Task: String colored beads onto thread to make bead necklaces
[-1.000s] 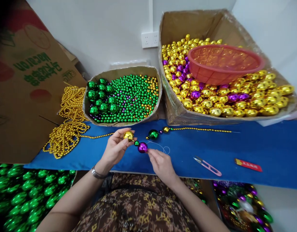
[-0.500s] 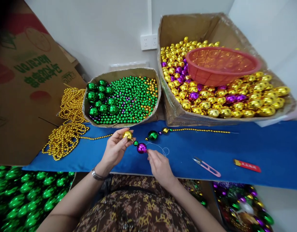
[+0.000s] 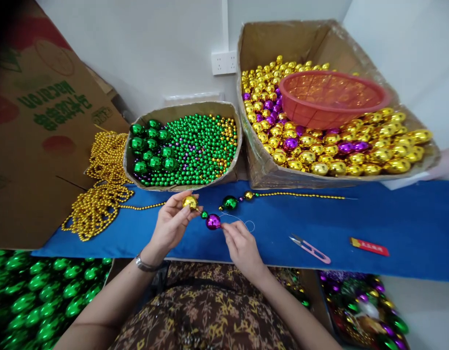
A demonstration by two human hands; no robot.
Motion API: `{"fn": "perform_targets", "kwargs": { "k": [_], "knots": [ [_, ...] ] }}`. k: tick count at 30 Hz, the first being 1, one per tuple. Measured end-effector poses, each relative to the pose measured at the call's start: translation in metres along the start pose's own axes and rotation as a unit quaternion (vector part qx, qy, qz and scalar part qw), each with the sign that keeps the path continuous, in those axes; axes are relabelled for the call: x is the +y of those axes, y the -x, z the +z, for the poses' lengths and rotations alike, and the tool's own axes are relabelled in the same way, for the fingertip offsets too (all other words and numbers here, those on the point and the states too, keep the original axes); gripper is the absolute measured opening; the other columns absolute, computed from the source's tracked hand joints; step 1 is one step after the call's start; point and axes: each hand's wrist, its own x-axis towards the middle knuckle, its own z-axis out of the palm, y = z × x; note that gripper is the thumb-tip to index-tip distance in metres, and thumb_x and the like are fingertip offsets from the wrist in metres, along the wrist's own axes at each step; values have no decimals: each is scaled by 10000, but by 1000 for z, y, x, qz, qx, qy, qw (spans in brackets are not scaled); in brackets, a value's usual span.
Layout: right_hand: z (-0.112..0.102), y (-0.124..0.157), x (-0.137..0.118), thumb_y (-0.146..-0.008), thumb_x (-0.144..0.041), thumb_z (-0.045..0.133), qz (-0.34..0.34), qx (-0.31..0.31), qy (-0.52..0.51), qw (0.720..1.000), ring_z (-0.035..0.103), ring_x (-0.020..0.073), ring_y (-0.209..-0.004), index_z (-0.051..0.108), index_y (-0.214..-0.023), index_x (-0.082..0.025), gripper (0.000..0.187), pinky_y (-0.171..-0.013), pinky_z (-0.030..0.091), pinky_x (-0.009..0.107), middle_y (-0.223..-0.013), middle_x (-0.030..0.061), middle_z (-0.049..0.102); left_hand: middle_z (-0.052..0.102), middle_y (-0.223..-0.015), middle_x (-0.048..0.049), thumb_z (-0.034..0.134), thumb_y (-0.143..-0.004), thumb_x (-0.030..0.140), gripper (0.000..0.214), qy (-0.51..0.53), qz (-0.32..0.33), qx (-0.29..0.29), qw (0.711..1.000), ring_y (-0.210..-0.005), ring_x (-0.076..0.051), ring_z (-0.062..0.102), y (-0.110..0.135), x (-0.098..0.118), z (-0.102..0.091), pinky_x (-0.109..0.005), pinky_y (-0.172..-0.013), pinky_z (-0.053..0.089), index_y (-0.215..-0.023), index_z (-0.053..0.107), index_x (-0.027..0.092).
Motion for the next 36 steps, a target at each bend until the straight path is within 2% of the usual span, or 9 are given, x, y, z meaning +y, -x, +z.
{"fn": "perform_targets", "kwargs": {
  "k": [7,18,25,31,36],
  "knots": [
    [-3,1,-2,-979,-252,445,24,-15,-22,999,636,175,-786,644,-1059,-196,222,-745,522,291,-862,56,638,690,-1101,-76,775,-753,266,355,4,-3,-1,1000,-825,-172,704,0,1,0,-317,-759,586,-1075,638,204],
    [-4,-1,-2,-978,-248,451,6,-3,-16,1000,616,166,-765,650,-1044,-193,217,-709,515,269,-845,54,627,675,-1161,-78,771,-758,233,338,-9,12,-42,999,-837,-164,703,0,5,0,-311,-783,584,-1070,643,207],
    [-2,-1,3,-973,-216,466,-20,17,-13,1000,604,154,-740,649,-1052,-204,199,-681,503,256,-829,43,615,676,-1145,-63,780,-752,229,326,-5,25,-43,999,-853,-162,705,0,5,2,-303,-801,582,-1053,654,211],
    [-1,1,4,-965,-199,485,-28,23,-12,999,606,153,-751,651,-1037,-208,181,-693,504,256,-838,41,621,668,-1145,-73,771,-762,253,323,17,-9,-37,999,-850,-173,710,0,7,1,-300,-772,590,-1059,654,202],
    [-1,1,3,-967,-201,480,-32,25,-9,999,611,156,-755,652,-1053,-204,193,-691,506,256,-837,43,625,668,-1150,-74,784,-745,242,336,3,13,-50,999,-850,-174,706,3,7,2,-313,-788,589,-1056,663,205]
  ]
}}
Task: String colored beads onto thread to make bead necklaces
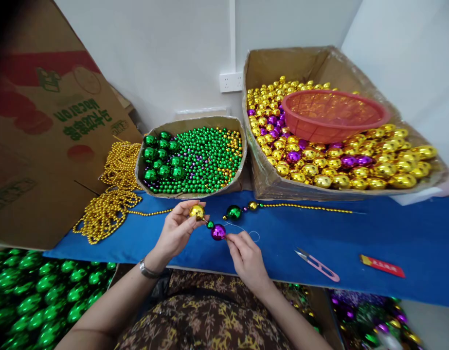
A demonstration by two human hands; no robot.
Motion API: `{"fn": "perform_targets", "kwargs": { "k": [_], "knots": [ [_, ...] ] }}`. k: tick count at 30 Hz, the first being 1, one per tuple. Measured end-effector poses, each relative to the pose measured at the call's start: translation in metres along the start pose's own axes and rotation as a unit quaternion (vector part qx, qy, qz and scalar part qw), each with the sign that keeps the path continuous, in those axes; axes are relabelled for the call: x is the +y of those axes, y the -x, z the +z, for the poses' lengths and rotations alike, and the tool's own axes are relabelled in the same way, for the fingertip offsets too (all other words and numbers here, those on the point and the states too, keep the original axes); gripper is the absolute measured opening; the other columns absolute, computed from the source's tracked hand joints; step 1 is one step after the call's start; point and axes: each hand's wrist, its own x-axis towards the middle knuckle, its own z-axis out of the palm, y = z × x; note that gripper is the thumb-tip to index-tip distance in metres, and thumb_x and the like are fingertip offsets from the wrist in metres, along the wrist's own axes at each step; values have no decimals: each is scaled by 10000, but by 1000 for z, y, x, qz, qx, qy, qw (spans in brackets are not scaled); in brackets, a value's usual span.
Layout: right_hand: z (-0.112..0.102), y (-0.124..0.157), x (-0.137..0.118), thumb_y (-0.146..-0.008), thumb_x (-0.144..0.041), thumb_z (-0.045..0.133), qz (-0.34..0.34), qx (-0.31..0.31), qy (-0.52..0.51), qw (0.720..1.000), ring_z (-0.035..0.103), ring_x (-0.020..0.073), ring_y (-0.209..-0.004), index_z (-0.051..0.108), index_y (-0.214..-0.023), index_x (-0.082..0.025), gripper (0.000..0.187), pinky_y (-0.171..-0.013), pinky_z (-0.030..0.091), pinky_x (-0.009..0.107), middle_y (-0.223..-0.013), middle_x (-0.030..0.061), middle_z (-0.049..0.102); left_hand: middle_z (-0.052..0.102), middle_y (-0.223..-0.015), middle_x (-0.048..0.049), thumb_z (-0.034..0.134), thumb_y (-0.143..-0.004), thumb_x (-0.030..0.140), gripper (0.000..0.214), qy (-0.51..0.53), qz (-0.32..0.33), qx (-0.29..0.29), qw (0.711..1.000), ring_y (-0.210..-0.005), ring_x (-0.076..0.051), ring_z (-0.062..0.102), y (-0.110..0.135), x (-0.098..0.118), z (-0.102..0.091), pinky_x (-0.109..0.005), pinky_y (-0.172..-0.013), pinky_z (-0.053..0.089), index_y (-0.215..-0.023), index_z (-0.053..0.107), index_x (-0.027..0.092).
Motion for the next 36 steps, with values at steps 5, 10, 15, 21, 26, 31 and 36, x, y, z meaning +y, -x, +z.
{"fn": "perform_targets", "kwargs": {
  "k": [5,10,15,21,26,31,36],
  "knots": [
    [-1,0,0,-970,-205,474,2,-4,6,1000,610,158,-757,646,-1058,-197,193,-694,506,264,-834,45,626,667,-1177,-74,783,-747,232,353,-10,21,-15,1000,-885,-176,701,1,-2,-1,-337,-849,577,-1081,668,221],
    [-1,-1,-1,-969,-219,480,12,-9,0,1000,607,155,-727,650,-1035,-200,184,-672,497,265,-812,36,623,697,-1091,-61,804,-719,222,359,-7,29,-4,1000,-869,-174,704,1,-5,-2,-324,-838,577,-1058,685,219],
    [-2,-1,-1,-966,-217,483,20,-21,-8,1000,614,155,-738,654,-1011,-200,178,-677,493,258,-823,37,631,712,-989,-50,798,-729,242,355,4,-1,3,1000,-833,-178,712,0,-3,-2,-322,-801,582,-1064,683,219],
    [-2,-1,-2,-966,-220,480,27,-27,-3,999,623,156,-749,650,-995,-198,174,-697,496,260,-837,40,638,706,-1012,-60,802,-724,254,370,8,-11,14,1000,-847,-194,711,1,-3,-2,-354,-813,585,-1068,673,208],
    [-3,0,-4,-964,-216,486,18,-20,-1,1000,620,146,-742,647,-1002,-195,166,-693,497,251,-832,36,634,710,-992,-56,801,-726,261,367,4,-10,15,1000,-847,-193,712,0,-4,-4,-345,-803,589,-1064,670,203],
    [-4,-1,-7,-967,-233,475,14,-12,3,1000,624,156,-729,647,-989,-198,177,-677,507,263,-818,42,635,707,-1003,-61,789,-741,258,355,-5,-12,17,1000,-859,-193,712,0,-3,-6,-333,-795,590,-1069,666,201],
    [-3,-2,-8,-980,-260,452,20,-25,1,999,624,161,-724,647,-987,-204,203,-685,521,276,-813,47,635,705,-1014,-67,787,-743,293,367,-4,-22,29,999,-850,-194,711,1,-3,-6,-338,-784,596,-1072,660,191]
  ]
}}
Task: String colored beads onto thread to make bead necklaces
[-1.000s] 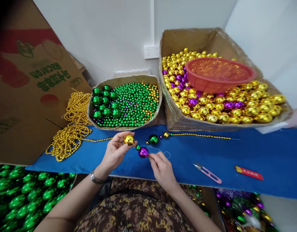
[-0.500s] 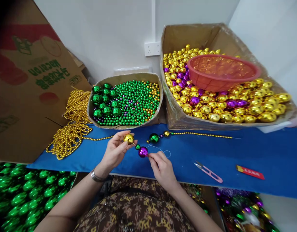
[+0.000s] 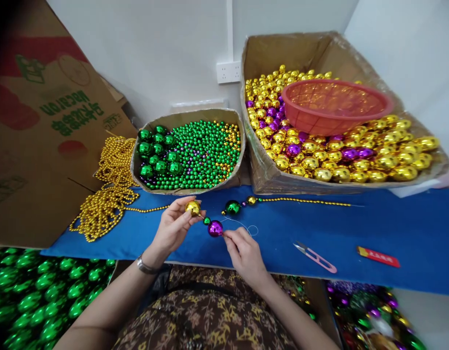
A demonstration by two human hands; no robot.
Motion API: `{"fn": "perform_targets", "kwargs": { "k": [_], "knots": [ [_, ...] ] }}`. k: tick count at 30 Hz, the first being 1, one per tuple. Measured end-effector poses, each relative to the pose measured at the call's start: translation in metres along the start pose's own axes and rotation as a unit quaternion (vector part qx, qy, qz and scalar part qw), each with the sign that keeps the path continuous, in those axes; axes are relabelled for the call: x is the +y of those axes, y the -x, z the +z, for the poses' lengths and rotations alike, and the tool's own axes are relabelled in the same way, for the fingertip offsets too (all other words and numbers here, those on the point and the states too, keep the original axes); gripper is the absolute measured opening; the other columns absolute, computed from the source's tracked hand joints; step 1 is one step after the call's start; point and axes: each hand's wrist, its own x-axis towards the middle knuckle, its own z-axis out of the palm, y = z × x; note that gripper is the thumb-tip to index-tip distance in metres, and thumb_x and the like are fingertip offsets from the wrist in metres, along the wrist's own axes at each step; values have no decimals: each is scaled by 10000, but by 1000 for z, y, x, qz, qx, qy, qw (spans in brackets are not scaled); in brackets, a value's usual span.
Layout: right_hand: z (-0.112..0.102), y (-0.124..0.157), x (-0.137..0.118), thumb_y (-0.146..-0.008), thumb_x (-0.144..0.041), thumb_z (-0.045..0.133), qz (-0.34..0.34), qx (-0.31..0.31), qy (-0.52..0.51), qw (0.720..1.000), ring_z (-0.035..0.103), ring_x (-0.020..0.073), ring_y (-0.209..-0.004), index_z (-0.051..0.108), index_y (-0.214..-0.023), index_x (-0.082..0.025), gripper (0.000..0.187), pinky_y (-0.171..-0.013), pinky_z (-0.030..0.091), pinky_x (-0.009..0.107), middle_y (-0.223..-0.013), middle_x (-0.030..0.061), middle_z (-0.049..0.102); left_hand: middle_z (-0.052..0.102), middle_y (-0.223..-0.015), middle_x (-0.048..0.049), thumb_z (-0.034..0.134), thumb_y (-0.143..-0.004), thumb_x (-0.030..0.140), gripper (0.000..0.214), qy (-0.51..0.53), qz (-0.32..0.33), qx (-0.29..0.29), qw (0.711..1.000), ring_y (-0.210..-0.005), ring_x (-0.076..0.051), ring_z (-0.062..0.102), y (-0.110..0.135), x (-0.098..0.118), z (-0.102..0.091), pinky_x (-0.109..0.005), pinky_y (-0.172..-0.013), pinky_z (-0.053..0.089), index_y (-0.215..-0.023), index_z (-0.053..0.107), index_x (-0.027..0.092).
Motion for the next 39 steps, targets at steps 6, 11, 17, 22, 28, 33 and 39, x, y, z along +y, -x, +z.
{"fn": "perform_targets", "kwargs": {
  "k": [6,11,17,22,28,33,39],
  "knots": [
    [0,2,4,-975,-236,464,4,-2,-3,1000,624,156,-747,645,-1002,-201,186,-692,513,264,-835,46,636,684,-1085,-72,764,-769,290,366,-5,39,2,999,-886,-194,703,-5,7,-3,-355,-809,590,-1108,647,219],
    [-5,3,6,-966,-229,482,1,13,4,1000,615,147,-729,644,-997,-200,168,-676,507,253,-823,40,628,674,-1111,-56,775,-750,233,367,-134,164,67,975,-953,-162,661,-15,18,-22,-333,-881,555,-1097,652,234],
    [-8,-1,1,-960,-230,479,-19,26,16,999,636,158,-756,651,-1019,-199,184,-690,524,270,-857,56,652,637,-1190,-85,759,-754,239,373,-318,215,15,923,-1137,-220,596,-10,15,-36,-375,-966,524,-1116,673,219],
    [-7,-1,1,-959,-221,479,-34,30,28,999,643,160,-771,653,-1014,-193,185,-705,533,274,-867,62,657,626,-1221,-91,727,-783,226,422,-371,247,-3,895,-1144,-226,595,-8,9,-41,-390,-954,533,-1195,635,236],
    [-7,2,10,-962,-202,456,-54,28,86,994,634,159,-747,664,-1048,-203,224,-682,527,272,-866,64,644,667,-1197,-87,697,-811,200,401,-509,330,-34,794,-1137,-249,609,-10,20,-41,-455,-981,500,-1203,632,257],
    [-12,2,8,-948,-148,455,-96,31,146,984,613,160,-744,665,-1080,-199,253,-684,521,271,-845,66,619,669,-1213,-82,667,-822,139,474,-575,383,-86,718,-1103,-240,626,-10,31,-39,-426,-950,509,-1270,599,278],
    [-16,-1,1,-962,-185,453,-57,39,93,993,626,161,-752,653,-1083,-204,235,-679,518,278,-879,69,635,670,-1214,-95,678,-827,208,440,-550,327,-58,766,-1128,-240,621,-9,31,-36,-439,-974,511,-1258,604,250]
  ]
}}
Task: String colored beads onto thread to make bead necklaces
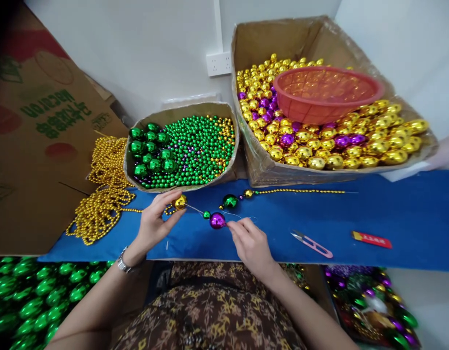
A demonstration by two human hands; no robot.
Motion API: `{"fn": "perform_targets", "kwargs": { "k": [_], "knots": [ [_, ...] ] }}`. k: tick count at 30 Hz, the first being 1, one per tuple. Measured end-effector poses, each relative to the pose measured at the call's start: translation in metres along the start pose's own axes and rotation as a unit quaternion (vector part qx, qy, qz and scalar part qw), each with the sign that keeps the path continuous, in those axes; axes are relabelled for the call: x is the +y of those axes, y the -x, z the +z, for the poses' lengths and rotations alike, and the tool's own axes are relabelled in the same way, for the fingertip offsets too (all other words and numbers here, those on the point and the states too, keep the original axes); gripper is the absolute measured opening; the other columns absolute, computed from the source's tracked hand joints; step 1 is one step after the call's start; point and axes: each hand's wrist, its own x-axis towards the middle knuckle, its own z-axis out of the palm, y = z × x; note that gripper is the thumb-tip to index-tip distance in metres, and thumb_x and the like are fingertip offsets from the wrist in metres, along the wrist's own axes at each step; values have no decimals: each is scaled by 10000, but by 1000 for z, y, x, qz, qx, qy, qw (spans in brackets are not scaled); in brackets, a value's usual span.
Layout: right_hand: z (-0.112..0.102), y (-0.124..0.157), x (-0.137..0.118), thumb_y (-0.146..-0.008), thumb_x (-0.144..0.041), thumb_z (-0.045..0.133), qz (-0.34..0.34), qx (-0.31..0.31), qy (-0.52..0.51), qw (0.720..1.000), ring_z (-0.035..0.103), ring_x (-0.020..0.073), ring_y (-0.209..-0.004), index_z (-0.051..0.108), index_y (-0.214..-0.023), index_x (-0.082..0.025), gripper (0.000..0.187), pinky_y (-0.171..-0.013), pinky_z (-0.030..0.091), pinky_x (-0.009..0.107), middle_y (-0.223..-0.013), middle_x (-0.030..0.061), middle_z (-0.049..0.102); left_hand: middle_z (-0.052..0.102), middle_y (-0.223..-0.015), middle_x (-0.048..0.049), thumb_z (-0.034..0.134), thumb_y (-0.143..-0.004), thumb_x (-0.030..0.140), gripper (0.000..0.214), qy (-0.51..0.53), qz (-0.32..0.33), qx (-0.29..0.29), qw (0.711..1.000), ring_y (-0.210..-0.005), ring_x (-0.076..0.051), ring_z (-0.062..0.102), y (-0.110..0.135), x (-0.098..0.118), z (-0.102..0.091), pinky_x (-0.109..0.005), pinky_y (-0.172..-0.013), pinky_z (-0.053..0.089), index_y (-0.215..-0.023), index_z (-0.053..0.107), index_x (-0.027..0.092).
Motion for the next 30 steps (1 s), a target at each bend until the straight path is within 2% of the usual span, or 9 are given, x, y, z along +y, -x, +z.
{"fn": "perform_targets", "kwargs": {
  "k": [3,8,16,19,25,28,30],
  "knots": [
    [1,1,2,-966,-192,448,7,-4,2,1000,627,159,-745,655,-1074,-202,234,-676,516,278,-868,67,635,686,-1187,-84,700,-805,213,428,26,-22,5,999,-1117,-239,630,0,2,0,-435,-970,520,-1226,629,246],
    [2,3,5,-967,-189,454,6,-6,1,1000,628,156,-739,659,-1063,-204,227,-676,513,278,-866,64,634,688,-1182,-79,708,-798,204,443,34,-23,3,999,-1118,-235,629,0,0,0,-426,-975,516,-1232,629,256],
    [4,4,10,-968,-176,450,-10,-12,24,1000,619,155,-740,660,-1070,-198,234,-673,507,270,-866,60,621,655,-1226,-88,672,-834,189,501,-19,28,-10,999,-1128,-234,612,-1,-2,-1,-427,-965,507,-1315,556,270],
    [2,2,12,-957,-155,455,-38,-8,66,997,601,163,-740,669,-1086,-189,252,-681,499,275,-854,67,611,644,-1247,-92,637,-848,143,521,-52,80,-42,995,-1122,-244,601,-1,-3,-2,-433,-953,502,-1341,535,278],
    [-3,-10,8,-958,-116,396,-72,-41,132,988,579,163,-760,680,-1095,-201,327,-706,488,269,-843,68,610,578,-1345,-110,491,-845,17,595,-126,146,-176,965,-1179,-282,537,2,-1,-5,-488,-993,463,-1394,485,248],
    [-4,-13,9,-961,-109,389,-90,-56,184,977,567,167,-748,684,-1060,-171,317,-696,472,271,-833,74,618,608,-1270,-125,462,-832,-5,553,-209,166,-207,941,-1120,-275,544,-1,7,-5,-501,-990,457,-1329,549,223],
    [-5,-14,12,-961,-112,401,-95,-62,210,971,561,173,-736,685,-1036,-165,299,-694,462,280,-810,70,625,623,-1216,-125,465,-830,-5,526,-240,169,-206,934,-1075,-267,556,-3,10,-5,-509,-994,447,-1286,582,229]
  ]
}}
